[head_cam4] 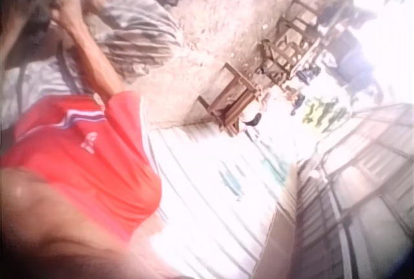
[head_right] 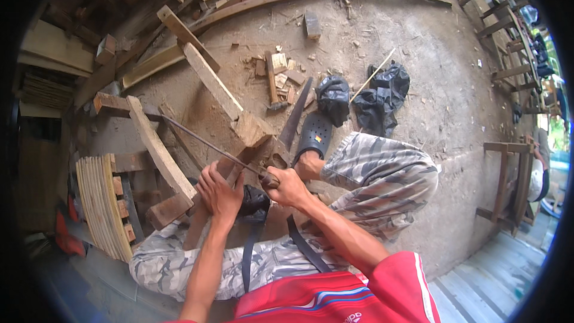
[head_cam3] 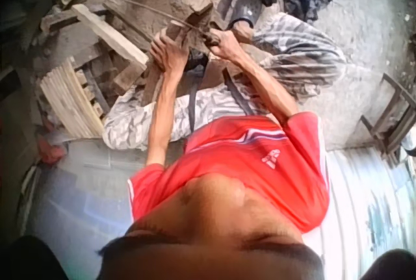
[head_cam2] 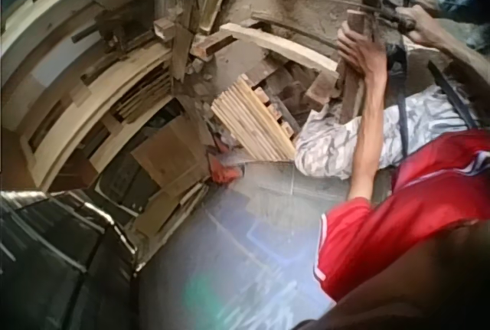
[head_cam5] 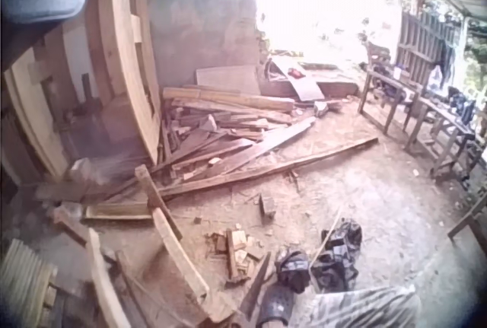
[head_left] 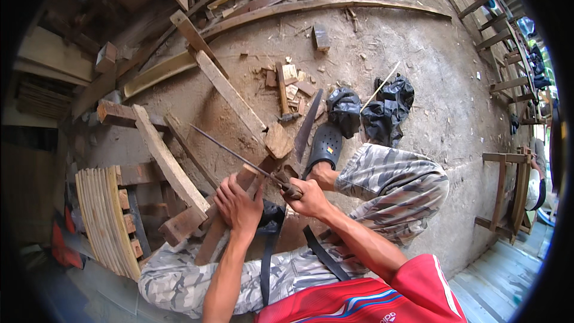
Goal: The person uses a hand saw to cut a wooden plank into smaller pieces. They then use a hammer to split the cut pieces further.
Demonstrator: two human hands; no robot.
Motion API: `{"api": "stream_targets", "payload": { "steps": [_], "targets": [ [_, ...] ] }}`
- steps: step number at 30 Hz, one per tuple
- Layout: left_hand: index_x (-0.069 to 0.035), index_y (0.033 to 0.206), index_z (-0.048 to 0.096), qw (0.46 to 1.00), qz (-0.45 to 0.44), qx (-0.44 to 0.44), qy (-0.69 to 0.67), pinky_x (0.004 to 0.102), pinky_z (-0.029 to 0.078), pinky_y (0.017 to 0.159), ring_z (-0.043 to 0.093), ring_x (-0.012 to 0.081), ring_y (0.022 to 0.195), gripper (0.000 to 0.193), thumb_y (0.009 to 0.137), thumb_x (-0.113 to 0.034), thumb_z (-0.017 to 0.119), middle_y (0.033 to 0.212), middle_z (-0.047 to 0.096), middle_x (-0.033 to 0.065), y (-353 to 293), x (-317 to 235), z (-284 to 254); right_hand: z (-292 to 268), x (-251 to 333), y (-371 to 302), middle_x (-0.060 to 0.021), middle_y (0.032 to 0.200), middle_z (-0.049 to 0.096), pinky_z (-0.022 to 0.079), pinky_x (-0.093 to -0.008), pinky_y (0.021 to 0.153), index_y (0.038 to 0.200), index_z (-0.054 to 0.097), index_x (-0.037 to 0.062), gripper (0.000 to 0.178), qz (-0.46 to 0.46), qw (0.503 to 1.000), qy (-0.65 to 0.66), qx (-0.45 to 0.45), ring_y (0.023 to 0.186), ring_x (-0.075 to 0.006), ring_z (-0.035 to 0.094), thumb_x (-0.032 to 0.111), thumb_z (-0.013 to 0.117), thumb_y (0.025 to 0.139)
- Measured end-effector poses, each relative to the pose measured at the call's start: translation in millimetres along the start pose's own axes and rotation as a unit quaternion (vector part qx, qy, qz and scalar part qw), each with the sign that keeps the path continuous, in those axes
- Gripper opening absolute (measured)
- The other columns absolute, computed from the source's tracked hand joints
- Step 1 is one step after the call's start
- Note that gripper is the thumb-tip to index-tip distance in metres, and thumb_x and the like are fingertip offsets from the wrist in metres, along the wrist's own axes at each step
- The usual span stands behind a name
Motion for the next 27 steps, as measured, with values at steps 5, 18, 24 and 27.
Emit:
{"api": "stream_targets", "payload": {
  "steps": [5,18,24,27],
  "targets": [
    [0.0,0.132,0.047,1.0,-0.016,0.022,0.002,0.0491,0.038,0.098,0.051,0.0368,0.118,0.077,0.079,-0.044,0.081,0.124,0.053,0.0169,2,0,3,10,-17,1,-0.0274,0.072,0.063,0.051,-0.0521,0.065,0.086,0.06,0.0018,0.017,0.027,0.997,-0.069,0.031,0.073,-0.0475,0.065,0.017,0.066,0.082],
    [0.0,0.13,0.048,1.0,-0.006,0.009,0.001,0.0486,0.038,0.098,0.051,0.0363,0.118,0.075,0.079,-0.044,0.082,0.124,0.053,0.0166,-3,-1,1,2,-8,1,-0.0267,0.072,0.063,0.051,-0.0522,0.064,0.086,0.057,0.0017,0.018,0.008,1.0,-0.02,0.022,0.072,-0.0478,0.065,0.016,0.066,0.081],
    [0.0,0.131,0.047,1.0,0.006,-0.012,-0.016,0.0491,0.038,0.097,0.05,0.0369,0.119,0.077,0.079,-0.044,0.082,0.125,0.053,0.0173,4,0,3,1,-1,3,-0.0268,0.069,0.062,0.05,-0.0521,0.062,0.085,0.057,0.0025,0.016,-0.013,1.0,-0.023,0.002,0.07,-0.0479,0.064,0.016,0.066,0.081],
    [0.0,0.132,0.047,1.0,0.001,0.003,-0.002,0.0486,0.038,0.096,0.05,0.0365,0.119,0.078,0.078,-0.044,0.082,0.125,0.053,0.0168,3,-4,3,9,-19,-4,-0.0237,0.067,0.062,0.049,-0.0497,0.059,0.085,0.058,0.0038,0.017,-0.014,0.997,-0.073,-0.001,0.066,-0.0458,0.064,0.017,0.07,0.084]
  ]
}}
Point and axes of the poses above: each hand's wrist, its own y-axis towards the middle knuckle, its own z-axis out of the palm, x = y × z, the point moved 3 cm from there along y, towards the middle knuckle
